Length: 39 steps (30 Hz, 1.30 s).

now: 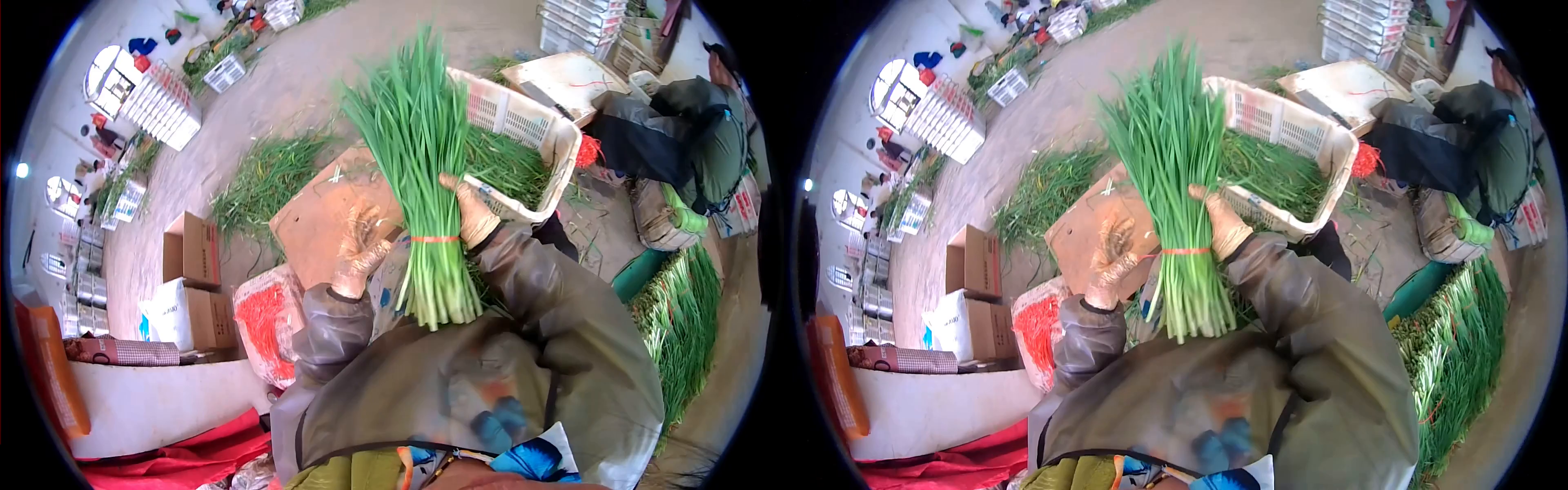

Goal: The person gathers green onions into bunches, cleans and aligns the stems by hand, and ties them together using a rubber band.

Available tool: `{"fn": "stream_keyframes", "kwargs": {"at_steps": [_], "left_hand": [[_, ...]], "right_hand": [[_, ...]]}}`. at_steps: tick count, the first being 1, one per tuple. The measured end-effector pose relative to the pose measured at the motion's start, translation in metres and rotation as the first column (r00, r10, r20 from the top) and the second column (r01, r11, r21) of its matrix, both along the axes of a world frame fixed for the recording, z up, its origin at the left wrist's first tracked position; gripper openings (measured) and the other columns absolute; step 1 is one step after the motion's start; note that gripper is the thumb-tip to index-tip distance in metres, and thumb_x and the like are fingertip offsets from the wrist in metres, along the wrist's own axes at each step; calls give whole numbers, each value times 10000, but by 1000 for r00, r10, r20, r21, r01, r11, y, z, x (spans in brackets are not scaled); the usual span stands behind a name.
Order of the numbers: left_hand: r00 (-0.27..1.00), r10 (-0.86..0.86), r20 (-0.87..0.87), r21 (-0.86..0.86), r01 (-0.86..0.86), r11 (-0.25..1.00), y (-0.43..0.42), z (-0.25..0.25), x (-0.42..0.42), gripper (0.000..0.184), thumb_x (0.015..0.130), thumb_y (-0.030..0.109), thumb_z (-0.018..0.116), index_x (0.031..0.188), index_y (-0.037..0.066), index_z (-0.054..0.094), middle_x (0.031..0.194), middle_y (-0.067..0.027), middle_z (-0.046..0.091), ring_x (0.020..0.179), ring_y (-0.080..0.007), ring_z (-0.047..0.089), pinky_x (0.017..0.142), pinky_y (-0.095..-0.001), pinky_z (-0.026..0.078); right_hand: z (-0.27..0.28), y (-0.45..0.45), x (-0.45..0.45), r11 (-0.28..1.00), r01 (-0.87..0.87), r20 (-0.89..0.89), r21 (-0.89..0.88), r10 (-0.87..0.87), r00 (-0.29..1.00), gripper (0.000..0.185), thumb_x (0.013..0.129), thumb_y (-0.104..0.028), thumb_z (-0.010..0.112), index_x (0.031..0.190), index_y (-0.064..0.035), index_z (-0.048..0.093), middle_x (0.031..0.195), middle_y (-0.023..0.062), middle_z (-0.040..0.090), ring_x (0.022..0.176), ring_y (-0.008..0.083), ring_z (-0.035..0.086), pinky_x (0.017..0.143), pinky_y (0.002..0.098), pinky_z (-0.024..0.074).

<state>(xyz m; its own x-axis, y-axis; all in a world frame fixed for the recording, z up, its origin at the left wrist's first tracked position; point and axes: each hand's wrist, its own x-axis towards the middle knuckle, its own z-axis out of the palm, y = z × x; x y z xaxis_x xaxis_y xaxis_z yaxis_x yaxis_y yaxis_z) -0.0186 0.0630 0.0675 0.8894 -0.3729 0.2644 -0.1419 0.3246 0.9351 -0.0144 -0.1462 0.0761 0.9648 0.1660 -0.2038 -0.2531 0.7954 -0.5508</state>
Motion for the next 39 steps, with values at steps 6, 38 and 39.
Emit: {"fn": "stream_keyframes", "kwargs": {"at_steps": [6, 38, 39], "left_hand": [[916, -308, -259, -236, 249, 939, -83, 7, 8, 638, 755, 129, 657, 1307, 50, 347, 1177, -95, 517, 1069, -220, 500, 914, -370, 414], [917, -304, -258, -359, 201, 911, -122, 29, -26, 373, 810, 186, 478, 1132, -1, 490, 1043, -105, 581, 905, -225, 594, 805, -347, 501], [917, -303, -260, -360, 199, 911, -121, 26, -25, 373, 810, 186, 478, 1132, -1, 490, 1043, -105, 581, 905, -225, 594, 805, -347, 501]], "right_hand": [[14, -6, -43, 781, 448, 402, -434, -277, 873, 401, 773, -160, 649, 1120, -13, 514, 1001, 70, 594, 903, 175, 553, 786, 304, 449], [99, -93, -85, 177, 611, 602, -771, -111, 791, 228, 756, -239, 671, 828, -45, 578, 646, 35, 540, 569, 133, 490, 541, 273, 398], [99, -93, -84, 178, 610, 600, -772, -109, 792, 228, 756, -239, 671, 828, -45, 578, 646, 35, 540, 569, 133, 490, 541, 273, 398]]}}
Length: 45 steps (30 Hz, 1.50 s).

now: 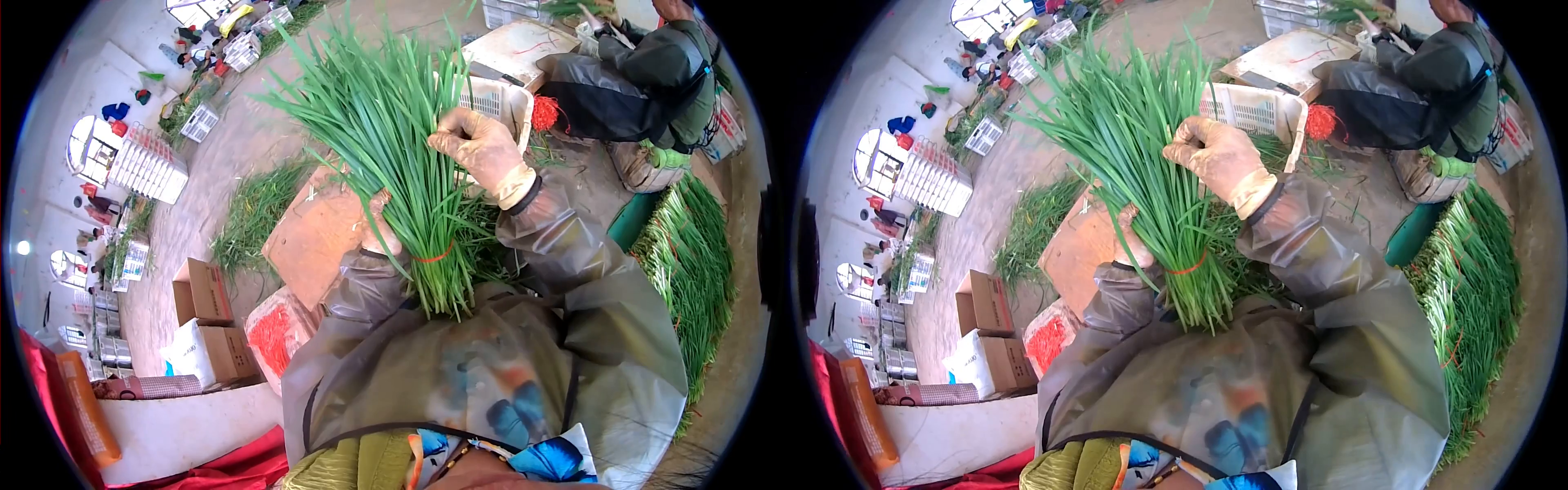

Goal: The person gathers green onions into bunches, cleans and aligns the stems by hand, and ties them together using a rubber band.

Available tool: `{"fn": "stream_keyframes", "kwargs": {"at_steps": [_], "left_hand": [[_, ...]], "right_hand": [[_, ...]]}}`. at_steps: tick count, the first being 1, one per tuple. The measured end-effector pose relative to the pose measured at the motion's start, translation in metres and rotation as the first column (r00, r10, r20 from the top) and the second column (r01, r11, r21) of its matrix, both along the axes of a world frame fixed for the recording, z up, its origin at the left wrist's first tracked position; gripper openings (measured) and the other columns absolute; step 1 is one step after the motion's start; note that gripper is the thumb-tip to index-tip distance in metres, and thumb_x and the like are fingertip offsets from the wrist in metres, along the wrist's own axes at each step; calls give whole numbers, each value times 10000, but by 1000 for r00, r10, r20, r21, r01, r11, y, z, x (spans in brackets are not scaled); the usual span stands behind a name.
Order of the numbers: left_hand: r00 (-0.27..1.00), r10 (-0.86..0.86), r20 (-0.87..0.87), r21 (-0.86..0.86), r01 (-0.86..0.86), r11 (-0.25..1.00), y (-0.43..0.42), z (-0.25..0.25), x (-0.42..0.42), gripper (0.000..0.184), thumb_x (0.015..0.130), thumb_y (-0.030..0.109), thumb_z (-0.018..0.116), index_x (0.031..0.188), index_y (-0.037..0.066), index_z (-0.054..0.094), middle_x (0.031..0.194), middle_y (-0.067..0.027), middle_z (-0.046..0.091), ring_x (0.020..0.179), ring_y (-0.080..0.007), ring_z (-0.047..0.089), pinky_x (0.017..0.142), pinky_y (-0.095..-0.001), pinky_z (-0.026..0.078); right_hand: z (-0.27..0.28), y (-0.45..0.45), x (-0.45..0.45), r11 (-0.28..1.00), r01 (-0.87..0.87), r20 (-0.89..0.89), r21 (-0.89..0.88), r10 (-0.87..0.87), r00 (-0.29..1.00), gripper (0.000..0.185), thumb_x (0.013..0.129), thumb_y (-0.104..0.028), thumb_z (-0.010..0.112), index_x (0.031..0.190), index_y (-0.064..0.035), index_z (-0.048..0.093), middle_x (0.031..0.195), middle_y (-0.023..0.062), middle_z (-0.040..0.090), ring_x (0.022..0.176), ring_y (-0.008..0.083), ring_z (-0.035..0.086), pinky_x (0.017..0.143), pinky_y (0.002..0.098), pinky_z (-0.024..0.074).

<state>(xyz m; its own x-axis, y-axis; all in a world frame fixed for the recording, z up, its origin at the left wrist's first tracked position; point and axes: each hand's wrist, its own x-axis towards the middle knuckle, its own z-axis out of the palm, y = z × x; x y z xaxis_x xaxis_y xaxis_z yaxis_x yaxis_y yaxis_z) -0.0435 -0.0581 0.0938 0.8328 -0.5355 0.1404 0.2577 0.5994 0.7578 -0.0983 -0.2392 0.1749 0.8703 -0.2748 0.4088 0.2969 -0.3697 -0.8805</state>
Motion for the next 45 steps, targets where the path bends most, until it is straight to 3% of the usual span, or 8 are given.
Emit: {"fn": "stream_keyframes", "kwargs": {"at_steps": [4, 6, 8, 10, 13, 18, 32, 45], "left_hand": [[993, 102, -68, 14, -101, 995, 0, 0, -2, 416, 775, 192, 529, 1128, -23, 489, 1038, -126, 580, 885, -225, 598, 787, -334, 507], [994, 87, -70, 53, -83, 995, 4, -1, 0, 404, 794, 212, 512, 1124, -21, 498, 1049, -122, 579, 891, -219, 596, 795, -329, 502], [997, 50, 53, 14, -51, 999, 11, 1, -4, 404, 812, 236, 495, 1120, -24, 505, 1059, -122, 579, 901, -216, 594, 799, -321, 499], [992, 50, 112, 40, -54, 998, 11, 3, -4, 415, 824, 257, 474, 1122, -30, 507, 1067, -122, 576, 914, -211, 590, 800, -313, 496], [996, 63, 59, 55, -66, 996, 6, -2, 3, 410, 835, 255, 457, 1119, -36, 514, 1076, -121, 570, 932, -207, 582, 802, -306, 495], [965, 75, 252, 280, -147, 949, 8, 5, -6, 499, 878, 392, 350, 1114, -12, 524, 1093, -116, 564, 984, -202, 558, 857, -318, 459], [994, 78, -78, -178, -91, 980, 8, -20, -1, 585, 758, 466, 625, 1150, 50, 505, 1087, -80, 569, 968, -218, 555, 842, -389, 485], [999, 47, -18, -77, -48, 996, 13, -17, -4, 505, 757, 340, 521, 1157, 32, 502, 1099, -112, 568, 973, -265, 561, 848, -396, 473]], "right_hand": [[4, -2, 0, 953, 99, 15, -288, -99, 995, 210, 781, -271, 614, 759, -77, 539, 622, 46, 539, 545, 221, 522, 513, 298, 412], [4, -14, 2, 291, 596, 566, -748, -188, 802, 145, 800, -191, 618, 752, -111, 507, 600, 24, 478, 581, 150, 501, 471, 280, 409], [5, -39, 9, -199, 605, 616, -771, -476, 628, 115, 795, -203, 590, 775, -120, 514, 751, 40, 546, 675, 223, 552, 476, 331, 439], [30, -61, 4, 375, 588, 496, -717, -319, 808, 85, 782, -133, 567, 857, -92, 562, 842, 62, 570, 765, 264, 564, 585, 360, 470], [48, -27, -5, 614, 344, 533, -710, 150, 832, 266, 733, -54, 560, 999, -43, 573, 940, 123, 591, 924, 269, 566, 802, 372, 453], [17, 32, 0, 190, 114, 177, -975, 361, 916, 149, 713, -244, 585, 682, -111, 525, 741, 45, 561, 785, 204, 576, 924, 370, 398], [-10, 26, -6, 746, 300, 379, -595, -69, 923, 140, 799, -184, 548, 934, -148, 563, 729, 109, 595, 625, 297, 589, 574, 390, 485], [-9, 15, 2, 747, 130, 164, -652, -28, 986, 174, 775, -247, 597, 808, -77, 594, 709, 109, 606, 686, 310, 589, 618, 403, 462]]}}
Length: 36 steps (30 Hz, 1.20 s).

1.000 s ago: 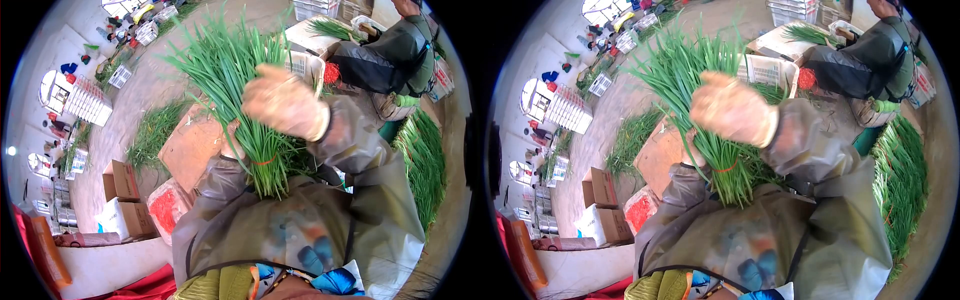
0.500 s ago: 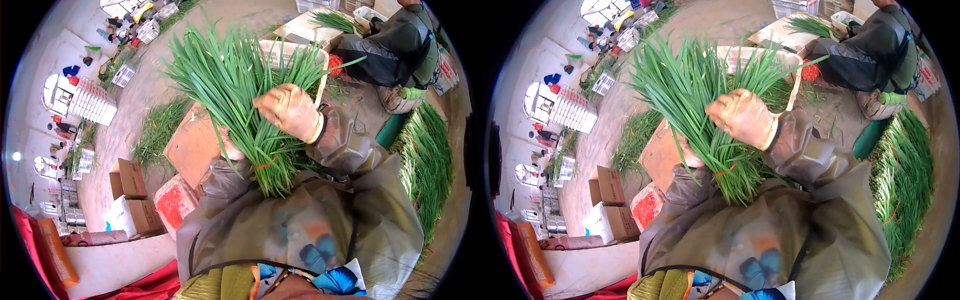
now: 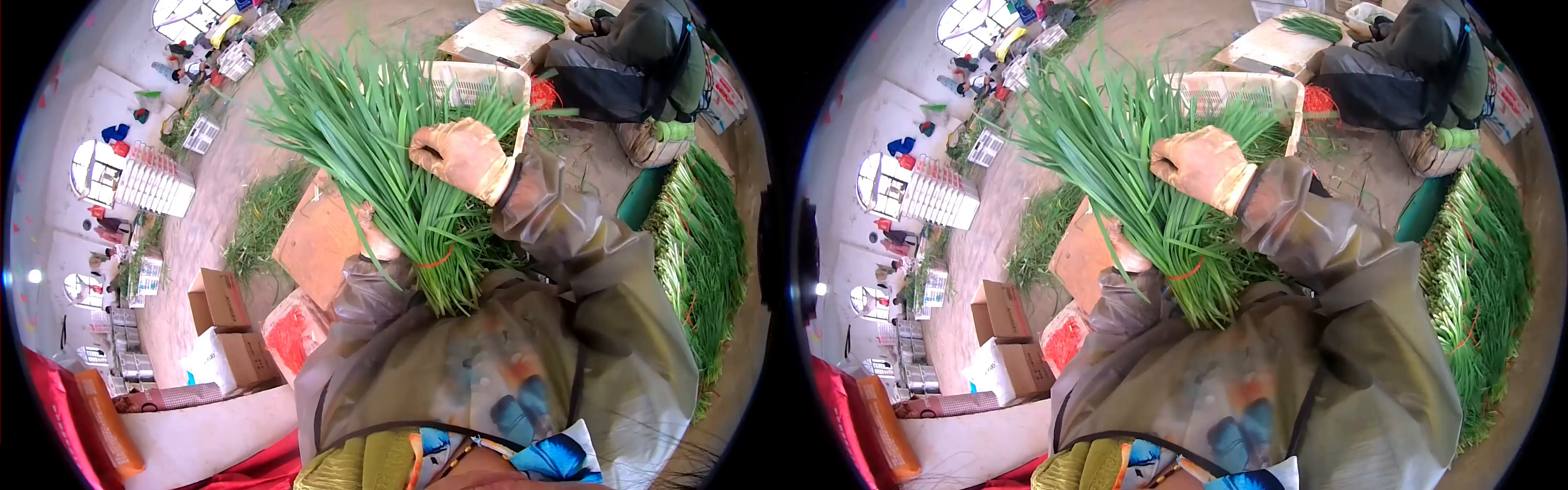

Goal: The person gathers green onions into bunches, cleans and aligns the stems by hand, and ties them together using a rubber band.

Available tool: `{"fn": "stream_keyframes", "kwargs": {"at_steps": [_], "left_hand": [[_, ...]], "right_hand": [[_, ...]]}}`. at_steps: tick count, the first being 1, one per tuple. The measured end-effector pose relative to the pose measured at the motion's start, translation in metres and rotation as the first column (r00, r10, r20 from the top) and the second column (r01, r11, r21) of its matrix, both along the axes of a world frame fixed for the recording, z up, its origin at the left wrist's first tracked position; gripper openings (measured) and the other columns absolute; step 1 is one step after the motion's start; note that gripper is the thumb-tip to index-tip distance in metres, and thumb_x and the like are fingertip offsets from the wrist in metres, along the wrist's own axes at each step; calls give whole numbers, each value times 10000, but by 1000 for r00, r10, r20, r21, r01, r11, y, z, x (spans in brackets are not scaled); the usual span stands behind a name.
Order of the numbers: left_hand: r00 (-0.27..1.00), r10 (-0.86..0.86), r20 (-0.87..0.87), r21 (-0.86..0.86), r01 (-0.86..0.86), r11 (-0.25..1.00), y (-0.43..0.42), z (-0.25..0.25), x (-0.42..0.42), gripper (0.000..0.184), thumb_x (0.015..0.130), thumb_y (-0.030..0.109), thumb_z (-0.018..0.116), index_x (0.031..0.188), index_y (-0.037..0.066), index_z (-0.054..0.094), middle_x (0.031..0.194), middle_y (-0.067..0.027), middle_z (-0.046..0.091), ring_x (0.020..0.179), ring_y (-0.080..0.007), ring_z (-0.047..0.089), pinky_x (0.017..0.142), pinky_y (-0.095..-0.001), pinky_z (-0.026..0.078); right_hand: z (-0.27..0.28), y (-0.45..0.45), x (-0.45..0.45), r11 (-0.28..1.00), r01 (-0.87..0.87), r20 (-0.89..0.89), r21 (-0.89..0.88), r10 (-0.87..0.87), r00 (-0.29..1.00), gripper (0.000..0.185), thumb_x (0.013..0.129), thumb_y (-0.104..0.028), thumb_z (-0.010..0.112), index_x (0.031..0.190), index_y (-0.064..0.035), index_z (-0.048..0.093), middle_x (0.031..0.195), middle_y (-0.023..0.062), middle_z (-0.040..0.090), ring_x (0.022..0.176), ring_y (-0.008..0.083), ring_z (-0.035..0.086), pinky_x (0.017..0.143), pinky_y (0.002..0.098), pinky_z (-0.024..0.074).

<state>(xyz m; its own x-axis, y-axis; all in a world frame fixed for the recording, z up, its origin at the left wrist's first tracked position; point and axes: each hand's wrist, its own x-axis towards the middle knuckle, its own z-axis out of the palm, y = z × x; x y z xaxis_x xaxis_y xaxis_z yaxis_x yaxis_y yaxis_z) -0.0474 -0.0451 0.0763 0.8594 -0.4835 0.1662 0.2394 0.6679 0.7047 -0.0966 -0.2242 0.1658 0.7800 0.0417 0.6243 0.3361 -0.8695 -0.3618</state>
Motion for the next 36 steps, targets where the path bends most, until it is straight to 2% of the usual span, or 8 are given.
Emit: {"fn": "stream_keyframes", "kwargs": {"at_steps": [1, 11, 18, 21, 25, 27, 32, 36], "left_hand": [[996, -18, -82, -52, 14, 999, 0, 1, -1, 509, 753, 331, 530, 1164, 32, 495, 1101, -113, 566, 976, -264, 561, 853, -397, 470], [998, 55, 18, -83, -53, 995, -1, 1, -2, 473, 735, 243, 551, 1156, 40, 478, 1032, -101, 588, 891, -252, 595, 778, -389, 514], [998, 54, -28, -47, -55, 997, -1, -4, -2, 436, 760, 280, 542, 1111, 23, 510, 1041, -97, 583, 882, -233, 588, 750, -365, 519], [993, 47, 106, 43, -52, 998, -3, -1, -1, 657, 750, 437, 638, 1228, 46, 413, 1117, -107, 541, 965, -255, 566, 820, -400, 502], [998, 32, -56, -82, -37, 996, -7, 7, -10, 454, 719, 226, 604, 1104, 6, 508, 999, -109, 596, 849, -230, 598, 744, -355, 526], [996, 64, -57, -46, -67, 997, -6, 3, -7, 472, 708, 221, 618, 1109, 2, 501, 987, -109, 597, 854, -232, 597, 752, -359, 527], [993, 67, -94, -36, -71, 997, -4, -5, -5, 487, 718, 248, 625, 1119, 6, 491, 990, -106, 592, 854, -227, 597, 736, -352, 533], [996, 69, -55, -27, -70, 997, 0, -15, 1, 495, 732, 279, 618, 1123, 5, 488, 1011, -106, 586, 874, -221, 591, 740, -345, 526]], "right_hand": [[-1, 0, -2, 1000, 3, 0, 2, -3, 1000, 174, 775, -247, 597, 808, -77, 594, 709, 109, 606, 686, 310, 589, 618, 403, 462], [-4, 2, 1, 982, 55, -170, 183, -23, 985, 193, 764, -250, 614, 882, -103, 574, 700, 98, 605, 690, 299, 597, 613, 381, 456], [3, 6, 9, 977, 57, -155, -204, -89, 984, 204, 755, -188, 562, 935, -92, 558, 712, 114, 607, 668, 310, 601, 629, 412, 477], [-1, 5, 8, 955, 23, -112, -296, -59, 992, 151, 774, -199, 550, 870, -88, 586, 725, 109, 616, 664, 308, 600, 626, 416, 476], [-7, 3, 3, 999, -2, -146, 43, 8, 989, 220, 798, -288, 567, 853, -84, 624, 755, 100, 631, 715, 296, 608, 659, 386, 475], [-2, 3, 1, 958, 43, -370, 282, 68, 926, 268, 761, -331, 620, 888, -96, 643, 788, 113, 639, 747, 284, 609, 692, 360, 469], [-9, 4, 9, 863, 58, -394, 502, 169, 903, 200, 723, -238, 665, 845, -80, 653, 755, 89, 635, 703, 218, 597, 683, 302, 455], [-19, 3, 12, 876, 46, -360, 481, 149, 921, 220, 725, -253, 667, 848, -72, 646, 767, 91, 634, 717, 218, 596, 694, 302, 455]]}}
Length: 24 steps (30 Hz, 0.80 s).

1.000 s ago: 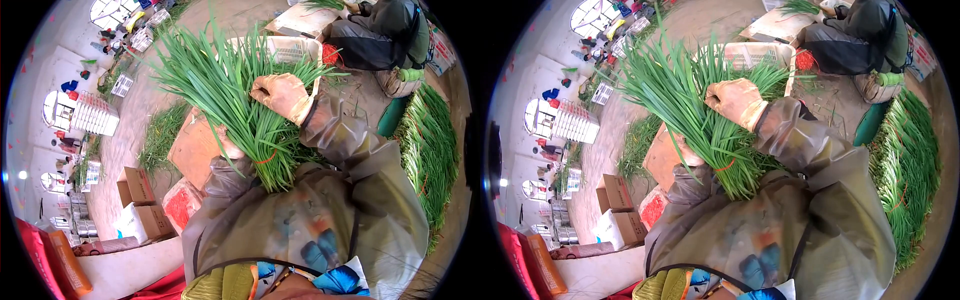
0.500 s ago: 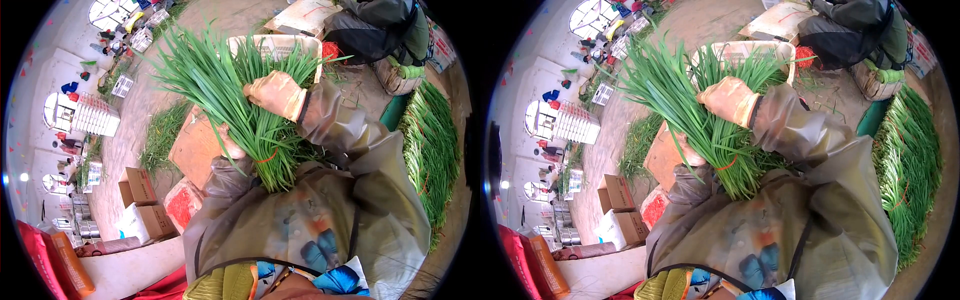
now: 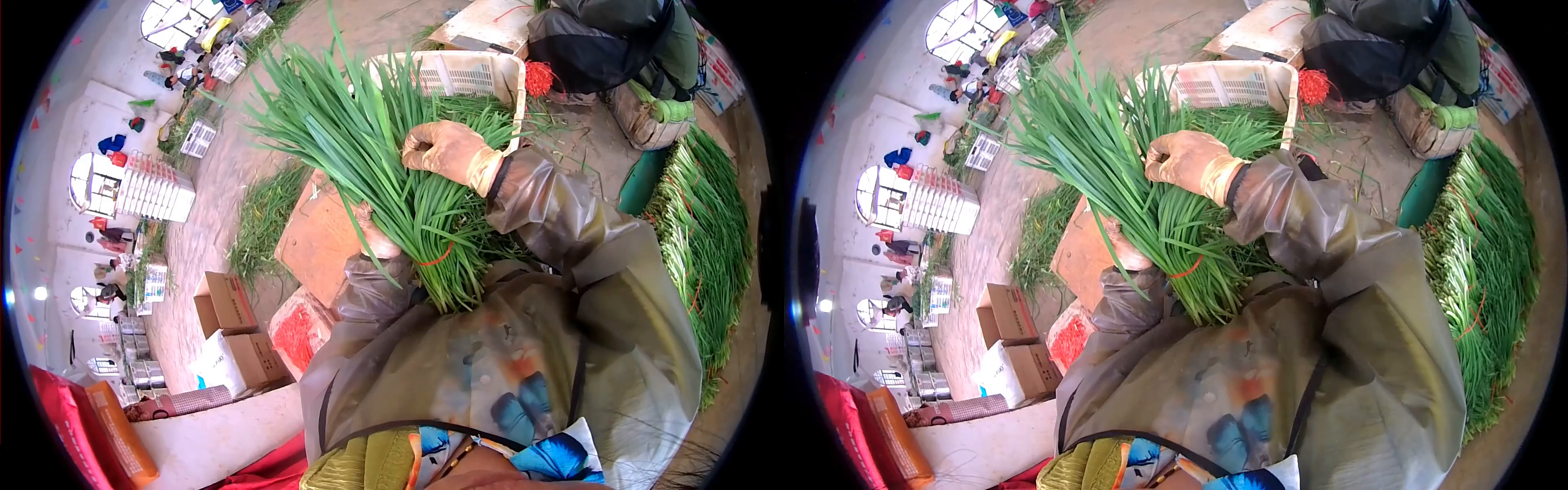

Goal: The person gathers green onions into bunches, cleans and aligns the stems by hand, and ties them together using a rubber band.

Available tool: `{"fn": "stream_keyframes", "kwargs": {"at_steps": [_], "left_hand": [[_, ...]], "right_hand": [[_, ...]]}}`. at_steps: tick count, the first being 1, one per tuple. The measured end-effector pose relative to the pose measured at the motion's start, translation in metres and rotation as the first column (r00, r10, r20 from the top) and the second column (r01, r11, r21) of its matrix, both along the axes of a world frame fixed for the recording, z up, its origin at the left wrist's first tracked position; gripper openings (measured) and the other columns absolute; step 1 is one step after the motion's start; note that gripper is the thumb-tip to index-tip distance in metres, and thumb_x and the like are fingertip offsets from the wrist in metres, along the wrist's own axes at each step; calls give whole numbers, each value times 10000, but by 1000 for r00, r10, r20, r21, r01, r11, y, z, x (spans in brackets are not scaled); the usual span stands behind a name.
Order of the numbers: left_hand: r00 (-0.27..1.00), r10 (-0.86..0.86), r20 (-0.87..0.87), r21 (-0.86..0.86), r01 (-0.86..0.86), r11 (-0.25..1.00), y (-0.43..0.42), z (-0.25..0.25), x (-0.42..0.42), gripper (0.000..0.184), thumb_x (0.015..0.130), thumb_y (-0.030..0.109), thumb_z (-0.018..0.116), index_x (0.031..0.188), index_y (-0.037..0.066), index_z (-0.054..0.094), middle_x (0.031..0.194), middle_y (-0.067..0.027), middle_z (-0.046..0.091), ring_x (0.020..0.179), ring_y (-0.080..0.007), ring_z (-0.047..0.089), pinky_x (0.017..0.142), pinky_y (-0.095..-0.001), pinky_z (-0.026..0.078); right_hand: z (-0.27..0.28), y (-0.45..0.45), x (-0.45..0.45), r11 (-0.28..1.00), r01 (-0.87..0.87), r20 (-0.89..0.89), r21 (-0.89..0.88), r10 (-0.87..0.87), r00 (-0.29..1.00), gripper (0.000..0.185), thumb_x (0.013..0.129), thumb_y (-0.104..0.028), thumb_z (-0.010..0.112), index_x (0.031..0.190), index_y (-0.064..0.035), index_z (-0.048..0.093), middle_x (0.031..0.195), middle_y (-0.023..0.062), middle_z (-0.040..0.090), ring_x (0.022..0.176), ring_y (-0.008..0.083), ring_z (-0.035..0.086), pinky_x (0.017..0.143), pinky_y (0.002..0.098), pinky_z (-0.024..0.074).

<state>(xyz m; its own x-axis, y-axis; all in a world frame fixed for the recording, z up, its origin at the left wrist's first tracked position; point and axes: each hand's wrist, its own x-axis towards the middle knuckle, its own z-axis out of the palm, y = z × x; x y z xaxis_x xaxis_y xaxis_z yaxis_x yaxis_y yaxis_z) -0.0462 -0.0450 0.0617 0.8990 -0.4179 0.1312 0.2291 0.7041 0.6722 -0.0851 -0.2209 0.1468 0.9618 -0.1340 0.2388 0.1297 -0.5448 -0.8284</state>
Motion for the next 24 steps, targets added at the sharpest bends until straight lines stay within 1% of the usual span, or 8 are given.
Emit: {"fn": "stream_keyframes", "kwargs": {"at_steps": [4, 8, 11, 15, 17, 19, 22, 24], "left_hand": [[999, 9, 43, 38, -11, 999, -6, 12, -9, 503, 754, 313, 591, 1132, 0, 485, 1012, -105, 583, 880, -219, 588, 744, -340, 520], [987, -86, 133, 33, 82, 996, -2, 1, -2, 669, 752, 402, 637, 1262, 58, 375, 1152, -118, 519, 987, -273, 554, 859, -420, 486], [989, -55, 139, 53, 48, 997, -1, 0, -2, 661, 751, 397, 631, 1266, 67, 379, 1165, -125, 515, 1008, -278, 543, 869, -418, 476], [995, -40, 89, 40, 37, 999, 2, -12, 5, 639, 751, 390, 619, 1252, 59, 400, 1168, -131, 516, 1012, -282, 541, 871, -414, 470], [1000, -5, -2, -5, 5, 1000, -2, -6, 0, 567, 750, 305, 594, 1209, 29, 410, 1057, -112, 560, 897, -228, 586, 763, -353, 522], [999, 19, 29, -20, -18, 1000, 1, -13, 4, 508, 743, 276, 591, 1161, 21, 459, 1048, -111, 570, 887, -232, 588, 758, -357, 521], [991, -103, 89, 40, 100, 994, 4, -7, 4, 615, 753, 400, 628, 1209, 32, 441, 1124, -128, 543, 975, -275, 557, 828, -400, 491], [998, -63, -19, -5, 63, 998, -2, 5, -4, 421, 735, 258, 583, 1075, 14, 530, 990, -102, 598, 883, -237, 587, 757, -359, 516]], "right_hand": [[14, 3, -5, 998, -12, -61, -63, 8, 998, 333, 717, -372, 662, 867, -77, 630, 789, 103, 635, 767, 269, 603, 707, 342, 455], [15, 9, -1, 993, -7, -10, -118, 6, 1000, 342, 706, -372, 667, 823, -57, 605, 769, 111, 625, 750, 284, 594, 687, 354, 450], [18, 8, -4, 995, -17, -16, -103, 16, 1000, 347, 702, -366, 668, 811, -45, 597, 748, 117, 615, 726, 295, 584, 681, 354, 452], [0, 3, -1, 1000, 9, -26, 11, -8, 1000, 353, 702, -328, 704, 837, -17, 607, 726, 113, 611, 681, 239, 588, 641, 335, 450], [-8, 1, 0, 995, 6, 0, 99, -6, 1000, 309, 724, -283, 706, 844, -13, 616, 706, 92, 603, 660, 185, 574, 623, 312, 447], [-4, -1, -5, 990, -28, -24, 139, 32, 999, 261, 746, -250, 691, 830, -15, 617, 689, 76, 592, 643, 161, 553, 618, 297, 445], [-12, -3, -3, 983, -63, -7, 171, 65, 998, 240, 757, -246, 677, 820, -24, 613, 674, 64, 581, 631, 152, 542, 614, 290, 440], [-13, -2, -3, 989, -62, 25, 131, 59, 998, 235, 760, -246, 672, 823, -28, 609, 672, 67, 579, 629, 153, 542, 612, 290, 440]]}}
